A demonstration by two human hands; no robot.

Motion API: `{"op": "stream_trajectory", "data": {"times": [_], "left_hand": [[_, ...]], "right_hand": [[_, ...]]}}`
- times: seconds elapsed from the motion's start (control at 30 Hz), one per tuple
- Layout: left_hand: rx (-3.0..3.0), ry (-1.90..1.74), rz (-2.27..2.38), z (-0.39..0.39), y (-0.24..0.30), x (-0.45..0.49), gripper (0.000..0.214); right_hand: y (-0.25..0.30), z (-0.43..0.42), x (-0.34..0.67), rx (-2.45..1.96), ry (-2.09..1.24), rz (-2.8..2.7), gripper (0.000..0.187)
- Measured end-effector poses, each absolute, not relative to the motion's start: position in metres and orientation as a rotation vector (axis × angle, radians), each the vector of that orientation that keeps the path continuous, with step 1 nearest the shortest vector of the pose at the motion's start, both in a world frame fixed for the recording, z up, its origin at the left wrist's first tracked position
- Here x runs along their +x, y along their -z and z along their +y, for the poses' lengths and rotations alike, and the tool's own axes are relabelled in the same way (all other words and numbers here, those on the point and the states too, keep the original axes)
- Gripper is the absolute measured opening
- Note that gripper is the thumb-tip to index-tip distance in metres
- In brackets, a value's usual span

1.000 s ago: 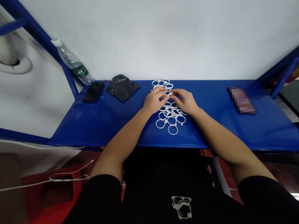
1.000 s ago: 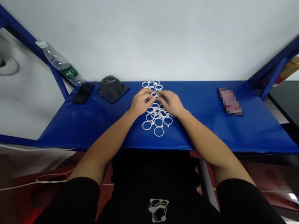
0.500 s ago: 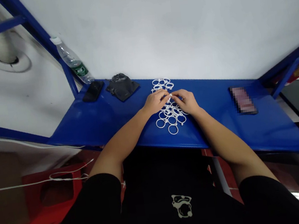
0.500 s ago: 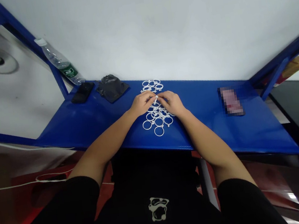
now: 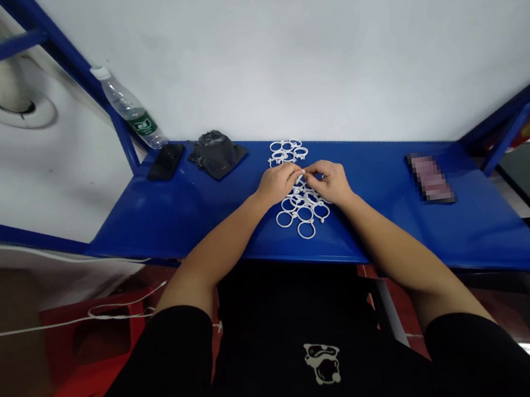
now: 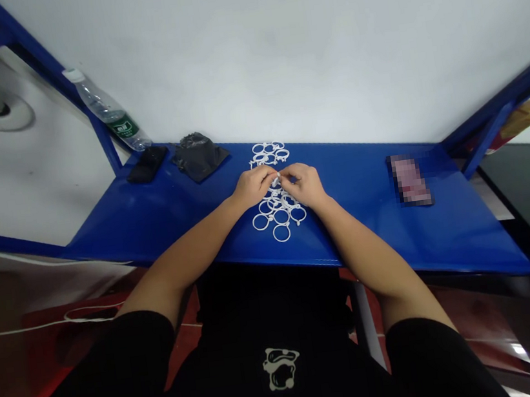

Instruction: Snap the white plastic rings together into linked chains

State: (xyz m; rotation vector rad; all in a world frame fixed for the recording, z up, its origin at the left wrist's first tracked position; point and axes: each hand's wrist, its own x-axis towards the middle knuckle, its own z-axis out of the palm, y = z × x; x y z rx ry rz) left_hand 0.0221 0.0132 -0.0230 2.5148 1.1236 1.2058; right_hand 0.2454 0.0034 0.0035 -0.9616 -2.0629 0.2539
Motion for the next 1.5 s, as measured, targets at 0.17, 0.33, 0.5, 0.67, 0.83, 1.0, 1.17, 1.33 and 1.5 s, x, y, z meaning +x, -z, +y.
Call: {"op": "stream_trajectory", "data": {"times": [0.17, 0.33, 0.5, 0.67, 0.83, 1.0, 1.17, 1.33, 1.5], "left_hand": [[2.613, -1.224, 1.143, 0.013, 0.026, 0.024, 0.028], [2.649, -1.235, 1.164, 0.013, 0.028, 0.026, 0.03], [2.565, -1.184, 1.267, 0.012, 0.029, 0.025, 0.029], [2.468, -1.137, 1.241, 0.008, 0.023, 0.026, 0.027], [2.409, -1.208, 1.24, 0.017, 0.016, 0.021, 0.027], [2.129, -1.289, 1.663, 0.042, 0.026, -0.006, 0.008], [2.093, -1.095, 1.868, 0.055, 0.043, -0.02, 0.013], [2.173, -1.091, 1.827, 0.056, 0.051, -0.01, 0.015], [2.185, -1.115, 1.812, 0.056, 0.053, -0.009, 0.01]], "right_hand": [[-0.004, 0.004, 0.243, -0.969, -0.255, -2.043, 0.017], [-0.005, 0.004, 0.242, -0.946, -0.28, -2.014, 0.017], [-0.007, 0.001, 0.239, -0.971, -0.373, -1.954, 0.014], [-0.01, -0.003, 0.238, -1.009, -0.437, -1.929, 0.012], [-0.014, 0.001, 0.246, -1.066, -0.281, -2.019, 0.013], [-0.006, 0.016, 0.262, -1.201, -0.137, -2.1, 0.013], [0.002, 0.026, 0.267, -1.237, -0.205, -2.157, 0.014], [0.006, 0.024, 0.258, -1.15, -0.306, -2.277, 0.012], [0.005, 0.023, 0.257, -1.128, -0.339, -2.258, 0.013]]}}
